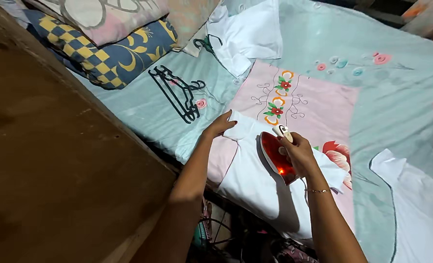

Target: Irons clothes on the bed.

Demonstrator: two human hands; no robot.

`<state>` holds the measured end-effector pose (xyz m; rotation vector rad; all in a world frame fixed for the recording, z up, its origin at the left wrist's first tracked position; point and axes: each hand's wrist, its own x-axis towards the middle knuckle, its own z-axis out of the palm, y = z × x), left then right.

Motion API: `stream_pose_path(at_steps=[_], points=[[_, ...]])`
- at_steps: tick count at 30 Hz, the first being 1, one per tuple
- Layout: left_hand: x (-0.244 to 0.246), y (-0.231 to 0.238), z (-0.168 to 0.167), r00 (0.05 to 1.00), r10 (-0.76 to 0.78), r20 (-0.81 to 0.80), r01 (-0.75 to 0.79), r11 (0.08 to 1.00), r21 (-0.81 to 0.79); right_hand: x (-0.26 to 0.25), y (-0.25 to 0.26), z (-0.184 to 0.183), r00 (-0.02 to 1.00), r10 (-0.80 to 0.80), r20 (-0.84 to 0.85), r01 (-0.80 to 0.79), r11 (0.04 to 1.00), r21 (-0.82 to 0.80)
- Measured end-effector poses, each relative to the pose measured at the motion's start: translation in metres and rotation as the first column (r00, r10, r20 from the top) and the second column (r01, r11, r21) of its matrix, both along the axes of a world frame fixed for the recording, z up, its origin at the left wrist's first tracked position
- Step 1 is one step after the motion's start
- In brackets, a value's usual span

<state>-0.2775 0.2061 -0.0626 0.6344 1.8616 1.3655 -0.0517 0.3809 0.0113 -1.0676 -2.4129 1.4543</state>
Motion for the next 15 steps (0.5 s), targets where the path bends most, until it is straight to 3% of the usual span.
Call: stream_pose_path(at_steps=[3, 8, 12, 15], points=[[-0.001, 0.000, -0.002, 1.000, -0.016, 0.002, 0.016, 0.999, -0.030, -0.012, -0.002, 0.002, 0.999, 0.051, 0.019, -0.051, 0.998, 0.022], [-0.007, 0.003, -0.009, 0.991, 0.002, -0.134, -0.016, 0.994, -0.105, -0.055, -0.008, -0.006, 0.995, 0.100, 0.008, -0.100, 0.993, 0.054], [0.006, -0.006, 0.003, 0.980, 0.105, -0.168, -0.138, 0.970, -0.201, -0.106, -0.012, -0.033, 0.979, 0.153, 0.134, -0.170, 0.978, 0.123], [0.014, -0.010, 0.002, 0.957, 0.207, -0.203, -0.250, 0.943, -0.220, -0.132, -0.013, -0.042, 0.985, 0.124, 0.120, -0.142, 0.977, 0.157]])
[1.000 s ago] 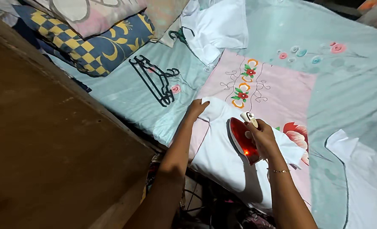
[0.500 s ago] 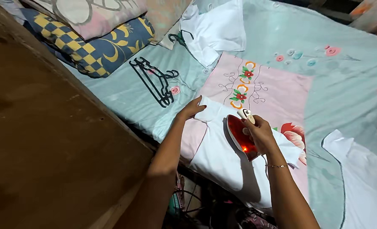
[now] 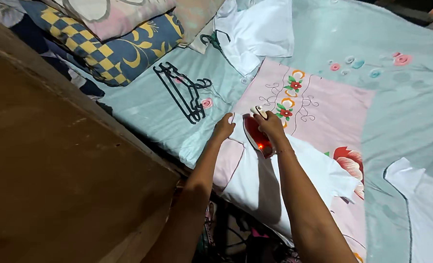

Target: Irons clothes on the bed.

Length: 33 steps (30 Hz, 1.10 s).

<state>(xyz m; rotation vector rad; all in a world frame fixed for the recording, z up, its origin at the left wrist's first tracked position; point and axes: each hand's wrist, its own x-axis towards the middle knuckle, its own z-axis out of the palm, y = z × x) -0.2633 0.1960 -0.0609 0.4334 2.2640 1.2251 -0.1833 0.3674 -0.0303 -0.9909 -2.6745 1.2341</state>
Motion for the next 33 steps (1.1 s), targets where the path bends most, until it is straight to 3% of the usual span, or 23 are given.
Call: stream_pose_path(at_steps=[3, 8, 15, 20, 25, 28, 33], points=[[0.010, -0.004, -0.004, 0.999, 0.042, -0.025, -0.041, 0.999, 0.031, -0.004, 0.000, 0.003, 1.000, 0.023, -0.002, -0.023, 1.000, -0.021], [0.015, -0.010, -0.010, 0.997, 0.050, -0.054, -0.046, 0.997, 0.060, 0.018, 0.010, 0.011, 0.950, 0.312, -0.013, -0.309, 0.935, -0.176], [0.039, -0.024, -0.007, 0.986, 0.105, -0.129, -0.096, 0.993, 0.071, -0.019, -0.013, 0.005, 0.968, 0.249, -0.042, -0.249, 0.969, 0.007], [0.061, -0.046, -0.017, 0.961, 0.169, -0.219, -0.142, 0.981, 0.136, -0.021, -0.019, 0.011, 0.970, 0.244, -0.004, -0.244, 0.969, -0.035], [0.062, -0.069, -0.010, 0.963, 0.270, 0.010, -0.263, 0.930, 0.255, -0.006, 0.005, 0.012, 0.882, 0.470, 0.039, -0.463, 0.878, -0.123], [0.058, -0.071, -0.010, 0.911, 0.354, 0.211, -0.410, 0.830, 0.378, 0.000, 0.005, 0.017, 0.864, 0.504, 0.021, -0.494, 0.855, -0.158], [0.055, -0.070, -0.024, 0.848, 0.416, 0.328, -0.530, 0.667, 0.523, -0.017, -0.016, 0.014, 0.804, 0.594, -0.003, -0.591, 0.800, -0.106]])
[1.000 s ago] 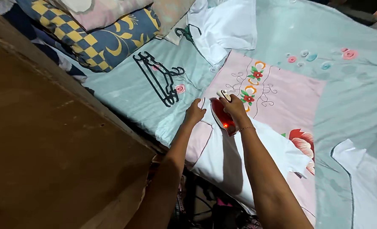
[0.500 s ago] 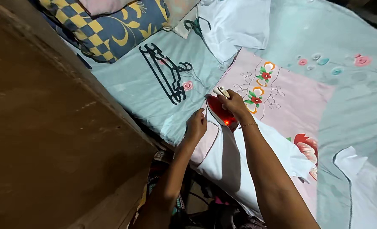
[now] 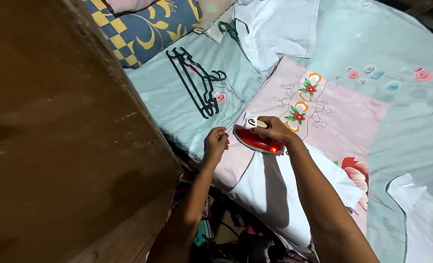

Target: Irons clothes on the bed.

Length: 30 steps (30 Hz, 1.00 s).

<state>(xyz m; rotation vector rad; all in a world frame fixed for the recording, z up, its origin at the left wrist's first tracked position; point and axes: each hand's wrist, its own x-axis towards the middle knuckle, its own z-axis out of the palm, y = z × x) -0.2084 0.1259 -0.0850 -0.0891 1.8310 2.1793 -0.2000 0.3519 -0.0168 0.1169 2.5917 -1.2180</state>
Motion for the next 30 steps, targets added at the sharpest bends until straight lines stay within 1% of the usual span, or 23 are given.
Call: stream_pose_path(at_steps=[4, 6, 8, 10, 11, 13, 15, 19, 23, 26, 28, 30], points=[[0.000, -0.005, -0.002, 0.998, 0.028, 0.057, -0.036, 0.988, 0.151, 0.000, -0.012, 0.005, 0.989, 0.144, -0.033, -0.141, 0.987, 0.073], [-0.001, -0.006, -0.004, 0.998, 0.024, 0.066, -0.035, 0.984, 0.174, 0.006, -0.005, 0.007, 0.988, 0.155, -0.007, -0.154, 0.984, 0.095], [-0.001, -0.007, -0.005, 0.998, 0.015, 0.055, -0.024, 0.986, 0.167, 0.016, 0.007, 0.006, 0.996, 0.093, 0.017, -0.094, 0.989, 0.113], [-0.001, -0.006, -0.006, 1.000, -0.008, 0.025, 0.005, 0.994, 0.108, 0.032, 0.022, 0.001, 0.999, -0.054, 0.011, 0.052, 0.990, 0.134], [-0.002, -0.005, -0.006, 1.000, -0.025, 0.009, 0.024, 0.998, 0.061, 0.041, 0.027, -0.001, 0.988, -0.152, -0.006, 0.151, 0.977, 0.147], [-0.002, -0.003, -0.004, 0.999, -0.047, -0.003, 0.047, 0.999, -0.022, 0.054, 0.026, -0.004, 0.939, -0.341, -0.047, 0.344, 0.924, 0.169], [0.000, 0.001, -0.003, 0.999, -0.041, 0.001, 0.041, 0.998, -0.047, 0.058, 0.022, -0.004, 0.901, -0.427, -0.077, 0.434, 0.879, 0.197], [0.001, 0.002, -0.003, 1.000, -0.029, 0.009, 0.029, 0.999, -0.044, 0.033, 0.007, -0.004, 0.896, -0.433, -0.103, 0.445, 0.867, 0.223], [0.001, 0.002, -0.001, 0.999, -0.044, -0.008, 0.043, 0.995, -0.092, -0.003, -0.015, -0.003, 0.881, -0.445, -0.161, 0.472, 0.853, 0.225], [0.001, 0.002, -0.003, 0.997, -0.065, -0.033, 0.061, 0.990, -0.129, -0.029, -0.017, 0.002, 0.881, -0.462, -0.099, 0.469, 0.830, 0.302], [0.001, 0.002, -0.004, 0.995, -0.088, -0.048, 0.079, 0.982, -0.172, -0.029, -0.012, 0.001, 0.877, -0.469, -0.105, 0.477, 0.818, 0.323], [0.001, 0.002, -0.001, 0.989, -0.131, -0.061, 0.111, 0.958, -0.264, -0.020, -0.002, 0.002, 0.864, -0.491, -0.114, 0.496, 0.787, 0.366]])
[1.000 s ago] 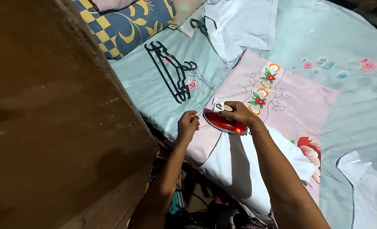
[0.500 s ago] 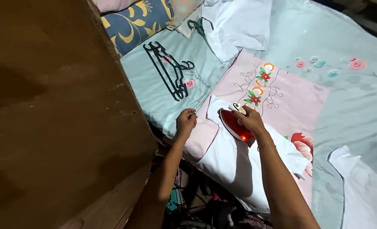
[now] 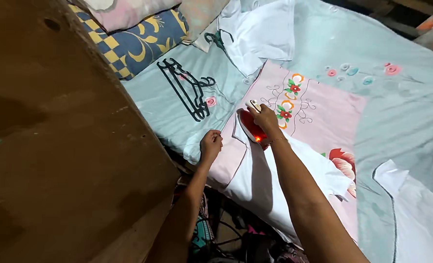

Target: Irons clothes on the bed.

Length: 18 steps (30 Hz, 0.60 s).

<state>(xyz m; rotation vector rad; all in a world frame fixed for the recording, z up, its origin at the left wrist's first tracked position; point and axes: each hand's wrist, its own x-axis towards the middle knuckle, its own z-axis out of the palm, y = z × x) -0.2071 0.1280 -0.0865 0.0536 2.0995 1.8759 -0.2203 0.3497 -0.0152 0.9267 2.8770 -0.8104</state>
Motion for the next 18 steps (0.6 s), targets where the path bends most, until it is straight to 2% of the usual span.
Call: stream_pose_path(at_steps=[3, 6, 9, 12, 18], points=[[0.001, 0.002, 0.010, 0.990, -0.134, -0.051, 0.120, 0.969, -0.217, 0.024, 0.025, 0.001, 0.993, -0.105, 0.045, 0.103, 0.994, 0.041], [-0.005, 0.011, 0.020, 0.942, -0.323, -0.087, 0.263, 0.876, -0.405, 0.056, 0.051, -0.004, 0.980, -0.198, 0.033, 0.199, 0.980, -0.030], [-0.012, 0.032, 0.028, 0.896, -0.432, -0.101, 0.305, 0.765, -0.567, 0.090, 0.051, -0.002, 0.978, -0.198, 0.069, 0.205, 0.973, -0.110], [-0.010, 0.048, 0.030, 0.875, -0.477, -0.083, 0.300, 0.669, -0.681, 0.136, 0.043, -0.005, 0.996, -0.075, 0.042, 0.081, 0.979, -0.187], [-0.003, 0.054, 0.029, 0.882, -0.464, -0.086, 0.285, 0.670, -0.685, 0.199, 0.029, 0.002, 0.950, 0.311, 0.018, -0.286, 0.894, -0.345]])
